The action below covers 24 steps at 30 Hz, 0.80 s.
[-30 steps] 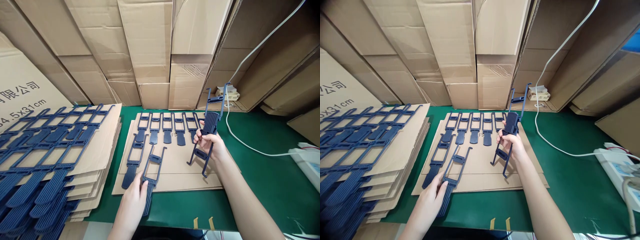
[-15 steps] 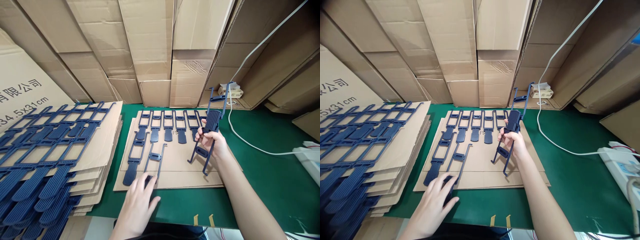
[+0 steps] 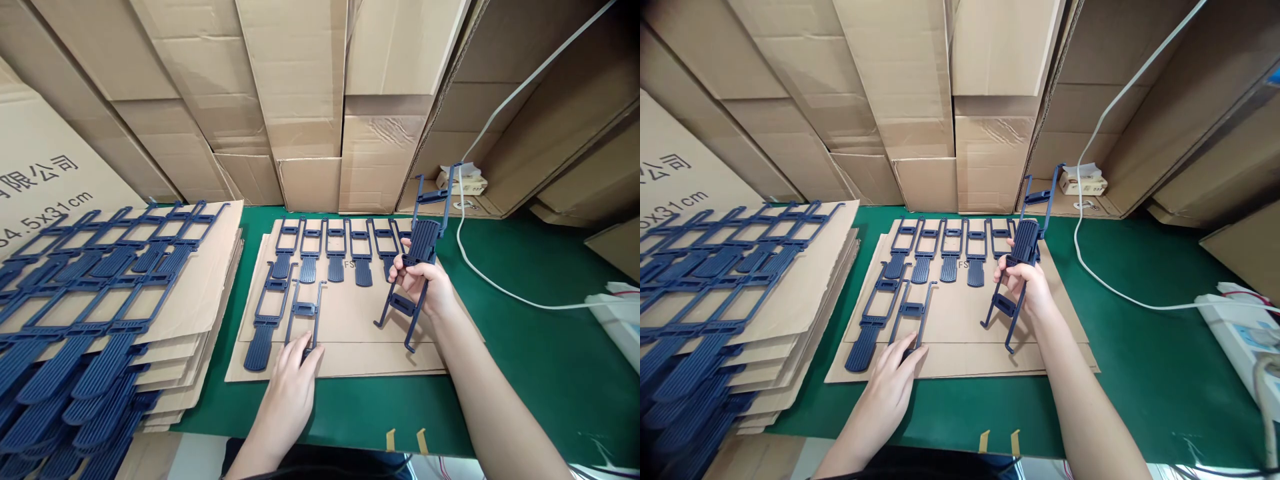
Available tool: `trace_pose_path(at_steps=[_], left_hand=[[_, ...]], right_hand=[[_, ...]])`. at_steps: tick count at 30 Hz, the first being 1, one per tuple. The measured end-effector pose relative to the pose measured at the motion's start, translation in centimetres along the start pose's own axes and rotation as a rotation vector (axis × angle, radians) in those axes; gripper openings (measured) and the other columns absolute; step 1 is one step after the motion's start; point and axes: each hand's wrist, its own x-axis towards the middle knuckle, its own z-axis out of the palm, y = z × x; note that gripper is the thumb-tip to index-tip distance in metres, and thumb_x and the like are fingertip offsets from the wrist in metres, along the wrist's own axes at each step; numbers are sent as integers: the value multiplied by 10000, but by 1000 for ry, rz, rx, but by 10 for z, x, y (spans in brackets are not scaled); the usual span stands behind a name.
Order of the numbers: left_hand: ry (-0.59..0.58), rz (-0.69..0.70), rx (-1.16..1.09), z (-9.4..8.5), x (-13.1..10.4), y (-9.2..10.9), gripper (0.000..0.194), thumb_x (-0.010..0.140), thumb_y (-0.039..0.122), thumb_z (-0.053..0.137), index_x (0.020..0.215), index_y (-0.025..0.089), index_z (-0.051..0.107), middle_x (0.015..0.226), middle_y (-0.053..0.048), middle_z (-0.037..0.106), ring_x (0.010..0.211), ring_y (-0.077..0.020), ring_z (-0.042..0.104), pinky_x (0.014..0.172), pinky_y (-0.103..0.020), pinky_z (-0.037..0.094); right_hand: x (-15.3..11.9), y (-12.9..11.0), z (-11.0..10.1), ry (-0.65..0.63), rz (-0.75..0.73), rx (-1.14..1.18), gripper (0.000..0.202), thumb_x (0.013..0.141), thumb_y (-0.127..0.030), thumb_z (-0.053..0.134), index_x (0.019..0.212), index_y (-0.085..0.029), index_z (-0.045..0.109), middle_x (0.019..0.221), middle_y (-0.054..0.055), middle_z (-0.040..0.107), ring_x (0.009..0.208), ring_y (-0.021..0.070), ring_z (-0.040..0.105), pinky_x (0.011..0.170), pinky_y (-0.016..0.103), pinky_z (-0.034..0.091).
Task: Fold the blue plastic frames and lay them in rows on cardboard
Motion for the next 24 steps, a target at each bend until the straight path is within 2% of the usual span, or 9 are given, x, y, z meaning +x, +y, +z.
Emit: trace_pose_path(at_steps=[12,16,18,21,24], left_hand=[[-25,-3,-26,-5,5,1,376,879,148,312,1144,210,570,1250,-79,492,1164,-222,455,916,-401,467],[9,-112,-19,-7,6,1,343,889,218,343,1143,262,570,1331,-59,424,1242,-267,369,975,-572,327],[44,-178,-21,-11,10,-6,338,894,271,357,1169,270,555,1370,-58,377,1276,-284,314,989,-624,240],[80,-266,-32,-18,18,-22,370,906,311,326,1198,258,545,1388,-61,353,1297,-269,280,1022,-590,202],[10,-354,-29,-23,25,-39,428,916,378,272,1253,262,508,1432,-50,261,1328,-286,196,1024,-579,200]], right_hand=[[0,-1,3,10,4,-13,557,552,-200,565,1105,-249,509,719,-4,473,656,164,500,629,315,436],[-1,-1,2,6,20,-7,595,551,-201,576,1138,-246,489,717,-5,482,650,169,505,630,318,434],[-2,-1,2,5,29,-6,612,556,-202,581,1156,-242,466,718,-2,489,645,170,507,632,318,431],[-2,-1,2,15,30,-4,616,559,-205,588,1155,-238,433,724,1,497,649,176,510,633,322,431],[-2,-1,3,30,39,2,604,546,-205,594,1126,-232,425,719,-1,493,648,174,508,624,315,429]])
